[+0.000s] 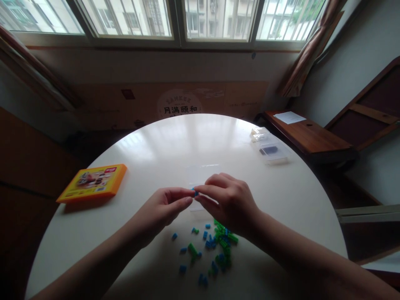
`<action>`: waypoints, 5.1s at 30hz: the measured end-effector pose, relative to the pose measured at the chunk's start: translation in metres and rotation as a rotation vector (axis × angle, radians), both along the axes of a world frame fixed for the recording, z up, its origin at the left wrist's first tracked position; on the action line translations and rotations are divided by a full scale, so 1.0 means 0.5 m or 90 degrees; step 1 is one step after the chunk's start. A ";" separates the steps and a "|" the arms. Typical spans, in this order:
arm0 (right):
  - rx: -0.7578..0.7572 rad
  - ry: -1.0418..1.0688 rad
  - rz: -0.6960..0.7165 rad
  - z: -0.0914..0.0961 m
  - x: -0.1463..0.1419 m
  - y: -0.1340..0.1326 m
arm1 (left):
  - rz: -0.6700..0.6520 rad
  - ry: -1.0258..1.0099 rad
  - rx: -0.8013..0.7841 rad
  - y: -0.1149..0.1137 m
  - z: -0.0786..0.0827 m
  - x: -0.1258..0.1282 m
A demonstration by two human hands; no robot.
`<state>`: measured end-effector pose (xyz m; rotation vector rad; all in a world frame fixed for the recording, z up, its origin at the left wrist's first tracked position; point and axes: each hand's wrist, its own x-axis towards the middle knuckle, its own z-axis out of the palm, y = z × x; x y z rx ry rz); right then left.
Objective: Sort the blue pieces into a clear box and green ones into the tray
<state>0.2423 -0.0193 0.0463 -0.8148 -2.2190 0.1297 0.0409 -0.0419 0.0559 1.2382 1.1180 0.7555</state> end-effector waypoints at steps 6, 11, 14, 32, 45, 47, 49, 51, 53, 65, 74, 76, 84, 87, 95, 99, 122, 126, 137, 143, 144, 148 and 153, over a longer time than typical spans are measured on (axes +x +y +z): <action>-0.066 -0.052 -0.026 -0.004 0.006 0.013 | 0.039 0.248 0.153 0.012 0.017 -0.024; -0.159 -0.200 -0.006 -0.011 0.010 0.030 | 0.029 0.498 0.281 0.020 0.024 -0.046; -0.186 -0.235 -0.002 -0.013 0.007 0.036 | -0.017 0.531 0.288 0.016 0.017 -0.043; -0.207 -0.280 0.029 -0.003 0.012 0.046 | -0.053 0.519 0.243 0.012 -0.002 -0.030; -0.185 -0.283 -0.053 -0.007 -0.019 0.043 | -0.042 0.530 0.242 0.014 -0.009 -0.026; -0.188 -0.283 -0.054 -0.009 -0.019 0.042 | -0.044 0.531 0.236 0.014 -0.006 -0.026; -0.190 -0.287 -0.053 -0.011 -0.019 0.042 | -0.049 0.529 0.231 0.014 -0.004 -0.025; -0.186 -0.287 -0.052 -0.012 -0.022 0.043 | -0.050 0.527 0.230 0.013 -0.003 -0.026; -0.183 -0.285 -0.055 -0.013 -0.025 0.043 | -0.051 0.526 0.232 0.013 -0.002 -0.026; -0.171 -0.278 -0.056 -0.016 -0.025 0.042 | -0.050 0.520 0.227 0.012 -0.003 -0.026; -0.187 -0.297 -0.067 -0.017 -0.030 0.042 | -0.049 0.522 0.239 0.013 -0.005 -0.026; -0.185 -0.294 -0.073 -0.018 -0.030 0.042 | -0.051 0.523 0.235 0.013 -0.005 -0.026; -0.187 -0.291 -0.083 -0.019 -0.032 0.042 | -0.049 0.533 0.237 0.014 -0.005 -0.024; -0.190 -0.295 -0.085 -0.018 -0.033 0.042 | -0.048 0.532 0.233 0.014 -0.004 -0.023; -0.187 -0.289 -0.085 -0.018 -0.033 0.043 | -0.045 0.532 0.234 0.016 -0.009 -0.026; -0.177 -0.277 -0.082 -0.018 -0.033 0.043 | -0.047 0.534 0.225 0.017 -0.009 -0.026; -0.316 -0.378 0.211 0.090 0.099 0.006 | -0.223 0.627 0.150 0.036 0.023 -0.075; -0.342 -0.404 0.233 0.091 0.094 -0.004 | -0.279 0.635 0.139 0.033 0.021 -0.080; -0.318 -0.460 0.160 0.083 0.089 -0.005 | -0.333 0.654 0.117 0.033 0.027 -0.081; -0.274 -0.483 0.121 0.081 0.082 -0.015 | -0.360 0.664 0.124 0.033 0.027 -0.084; -0.269 -0.485 0.118 0.080 0.081 -0.017 | -0.364 0.664 0.128 0.032 0.028 -0.084; -0.264 -0.479 0.129 0.077 0.077 -0.020 | -0.370 0.659 0.141 0.027 0.032 -0.084; -0.261 -0.468 0.139 0.073 0.074 -0.023 | -0.356 0.641 0.149 0.024 0.034 -0.085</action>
